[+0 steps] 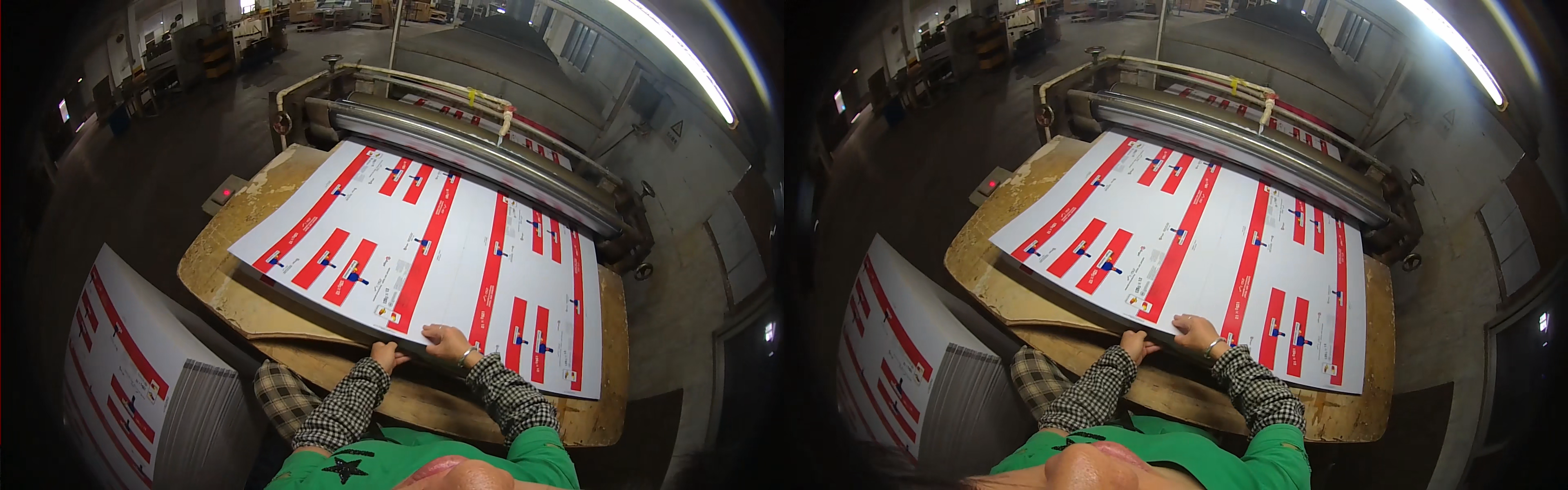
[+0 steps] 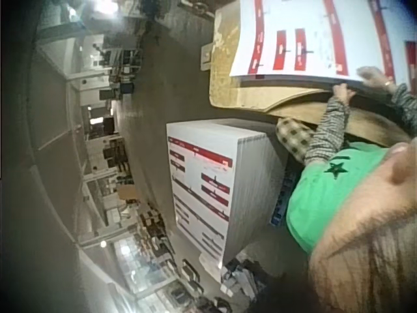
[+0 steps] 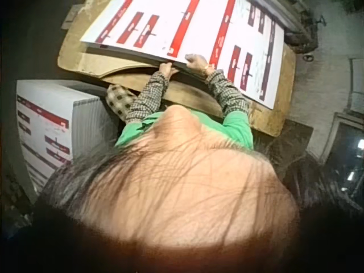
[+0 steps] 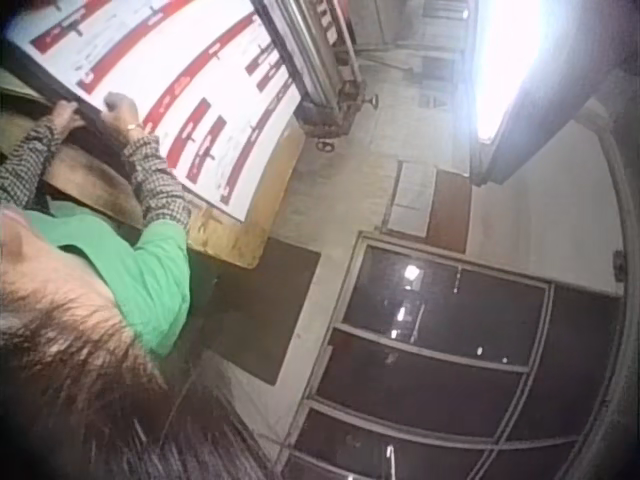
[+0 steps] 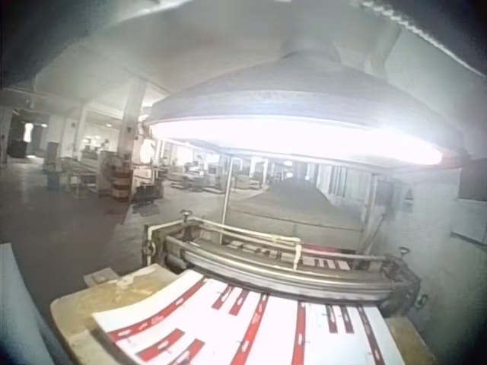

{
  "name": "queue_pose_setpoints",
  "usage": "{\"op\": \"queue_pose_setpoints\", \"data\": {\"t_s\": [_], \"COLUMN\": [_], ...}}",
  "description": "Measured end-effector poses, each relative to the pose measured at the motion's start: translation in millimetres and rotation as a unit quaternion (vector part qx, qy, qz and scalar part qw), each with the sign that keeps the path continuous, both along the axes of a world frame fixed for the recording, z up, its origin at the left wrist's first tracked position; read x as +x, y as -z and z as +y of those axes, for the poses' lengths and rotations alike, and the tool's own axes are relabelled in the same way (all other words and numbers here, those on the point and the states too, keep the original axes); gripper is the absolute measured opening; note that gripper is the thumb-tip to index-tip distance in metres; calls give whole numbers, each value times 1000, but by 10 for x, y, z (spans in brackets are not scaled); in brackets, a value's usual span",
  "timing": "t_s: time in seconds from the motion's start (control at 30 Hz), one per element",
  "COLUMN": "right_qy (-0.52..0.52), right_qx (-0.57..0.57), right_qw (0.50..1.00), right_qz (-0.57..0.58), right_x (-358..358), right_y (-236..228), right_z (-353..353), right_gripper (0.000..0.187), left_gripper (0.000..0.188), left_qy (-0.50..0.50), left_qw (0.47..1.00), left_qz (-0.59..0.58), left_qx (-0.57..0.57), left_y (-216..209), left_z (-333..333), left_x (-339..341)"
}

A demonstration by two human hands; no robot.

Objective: The person feeds large printed sheets into a machine one by one. They pick up a sheet from a stack on the left, place it onto the machine's wooden platform, and push it into the rollers. The person repeats this process for multiple sheets throughout the video.

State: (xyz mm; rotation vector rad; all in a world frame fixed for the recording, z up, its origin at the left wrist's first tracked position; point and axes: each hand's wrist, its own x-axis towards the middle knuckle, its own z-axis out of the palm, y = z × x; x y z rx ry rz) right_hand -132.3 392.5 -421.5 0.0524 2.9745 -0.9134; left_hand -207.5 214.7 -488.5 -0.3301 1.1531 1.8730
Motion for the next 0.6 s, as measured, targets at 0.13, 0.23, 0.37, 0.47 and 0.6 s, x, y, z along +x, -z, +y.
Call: {"op": "queue_pose_setpoints", "data": {"t_s": [0.13, 0.23, 0.37, 0.47, 0.6], "right_qy": [-40, 90, 120, -5, -77], "right_qx": [33, -24, 86, 188, 131], "right_qw": [995, 993, 982, 969, 978], "right_qz": [-81, -79, -118, -158, -145], "right_x": [-197, -532, -724, -331, -182], "right_y": [194, 122, 212, 126, 10], "right_z": [152, 309, 382, -160, -38], "right_gripper": [43, 40, 78, 101, 89], "left_gripper": [32, 34, 33, 31, 30], "left_qy": [8, 33, 28, 21, 39], "left_qw": [999, 998, 997, 998, 996], "left_qz": [-4, 23, 17, 24, 39], "left_qx": [42, 53, 65, 52, 74], "left_y": [-113, -62, -116, -118, -96], "left_z": [1, -22, 8, -62, -91], "left_x": [23, 31, 39, 43, 56]}}
